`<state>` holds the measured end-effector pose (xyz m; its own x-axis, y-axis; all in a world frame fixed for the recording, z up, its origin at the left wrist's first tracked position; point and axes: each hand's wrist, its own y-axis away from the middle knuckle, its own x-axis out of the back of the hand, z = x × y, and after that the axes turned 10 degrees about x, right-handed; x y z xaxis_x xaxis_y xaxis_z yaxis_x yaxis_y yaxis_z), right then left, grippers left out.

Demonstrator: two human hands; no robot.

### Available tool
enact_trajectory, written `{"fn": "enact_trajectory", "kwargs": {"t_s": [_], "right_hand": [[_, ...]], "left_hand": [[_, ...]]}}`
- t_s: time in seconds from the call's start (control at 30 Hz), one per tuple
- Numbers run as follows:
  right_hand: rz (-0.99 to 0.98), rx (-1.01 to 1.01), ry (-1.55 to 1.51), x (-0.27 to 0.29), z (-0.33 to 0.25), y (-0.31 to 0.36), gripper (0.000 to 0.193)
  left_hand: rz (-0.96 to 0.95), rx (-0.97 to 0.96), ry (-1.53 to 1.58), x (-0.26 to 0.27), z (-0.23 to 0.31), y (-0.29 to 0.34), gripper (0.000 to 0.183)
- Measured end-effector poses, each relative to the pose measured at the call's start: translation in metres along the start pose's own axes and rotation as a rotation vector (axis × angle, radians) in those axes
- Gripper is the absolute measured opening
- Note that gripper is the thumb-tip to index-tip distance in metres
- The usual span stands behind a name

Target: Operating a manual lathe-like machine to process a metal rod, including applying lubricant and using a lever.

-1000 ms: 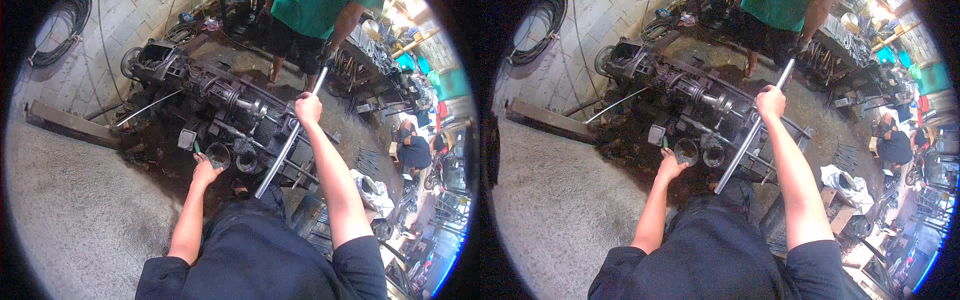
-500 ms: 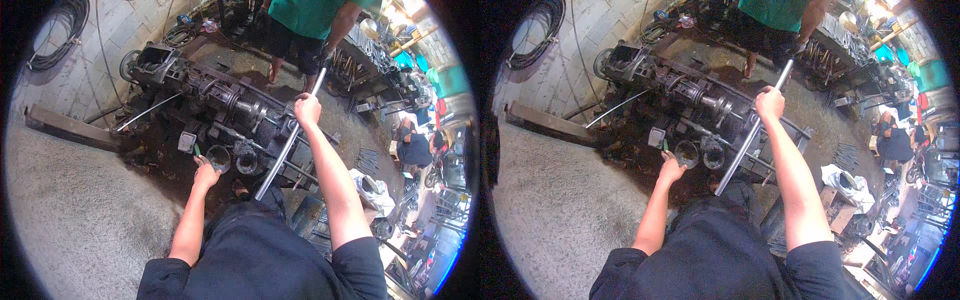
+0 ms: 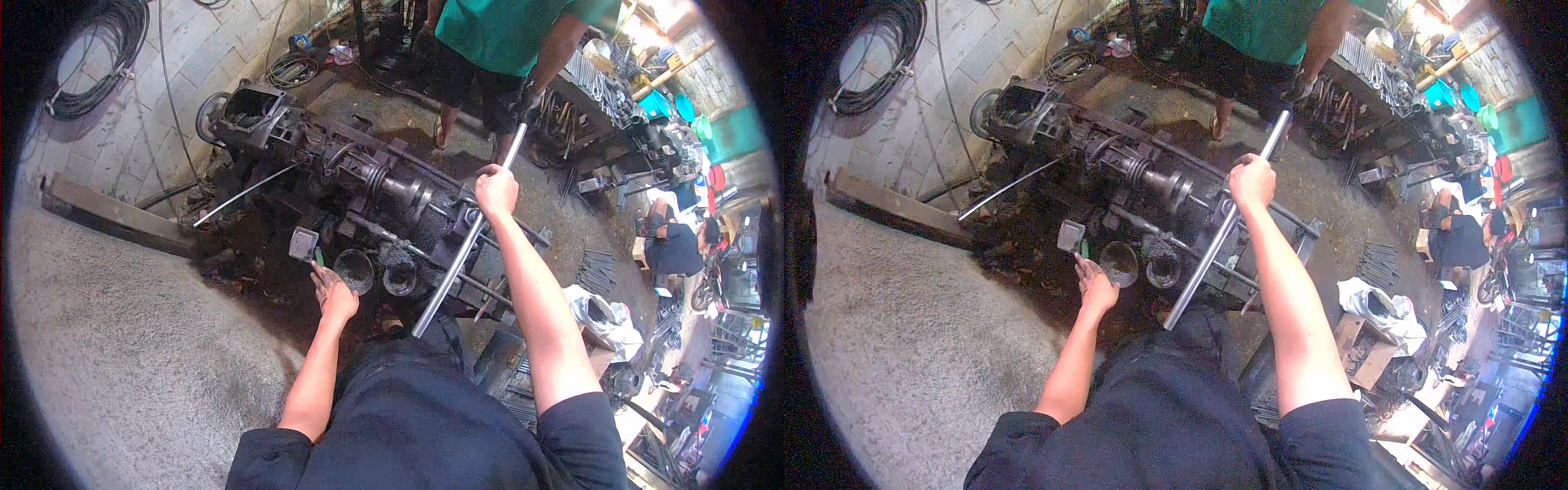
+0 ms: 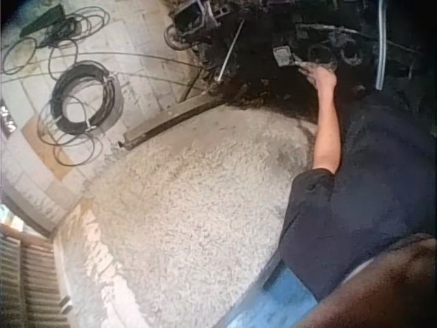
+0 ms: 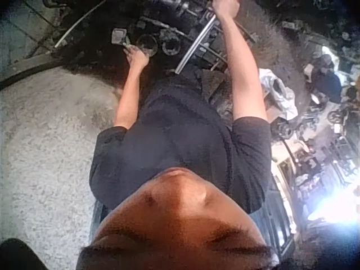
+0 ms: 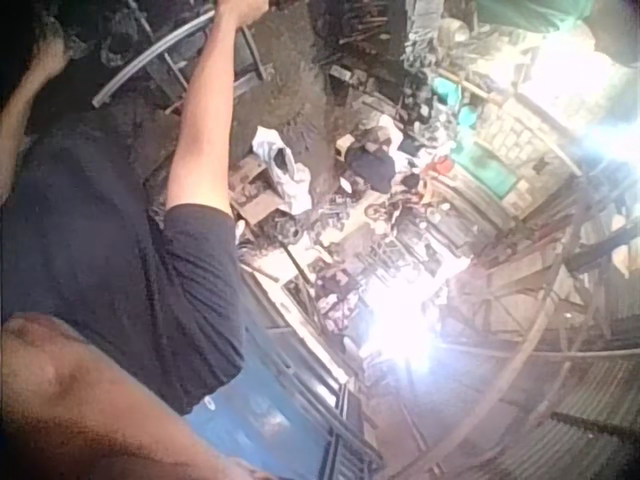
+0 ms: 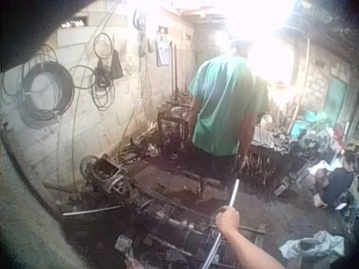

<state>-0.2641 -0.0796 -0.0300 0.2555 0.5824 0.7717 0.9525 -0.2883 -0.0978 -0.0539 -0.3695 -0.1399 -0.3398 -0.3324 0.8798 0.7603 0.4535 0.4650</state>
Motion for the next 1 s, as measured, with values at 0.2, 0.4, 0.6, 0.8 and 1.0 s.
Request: {"fn": "enact_trajectory", "kwargs": {"t_s": [0.2, 0.4, 0.6, 0.8, 1.0], "right_hand": [[-0.017, -0.017, 0.008, 0.001, -0.004, -0.001, 0.020], [-0.027, -0.040, 0.022, 0.002, -0.005, -0.003, 0.020], [-0.020, -0.024, 0.013, 0.000, -0.002, -0.003, 0.020], [-0.035, -0.002, 0.005, 0.001, -0.004, -0.004, 0.020], [0.003, 0.049, -0.006, -0.005, 0.003, -0.007, 0.021]], "left_hand": [[0.000, -0.011, 0.046, 0.003, 0.000, 0.002, 0.094], [0.032, -0.064, 0.091, 0.009, -0.007, 0.004, 0.085], [0.158, -0.105, 0.276, 0.016, -0.022, 0.000, 0.071], [0.263, -0.098, 0.199, 0.008, -0.032, 0.011, 0.066], [-0.033, 0.161, -0.024, -0.057, -0.062, -0.024, 0.066]]}}
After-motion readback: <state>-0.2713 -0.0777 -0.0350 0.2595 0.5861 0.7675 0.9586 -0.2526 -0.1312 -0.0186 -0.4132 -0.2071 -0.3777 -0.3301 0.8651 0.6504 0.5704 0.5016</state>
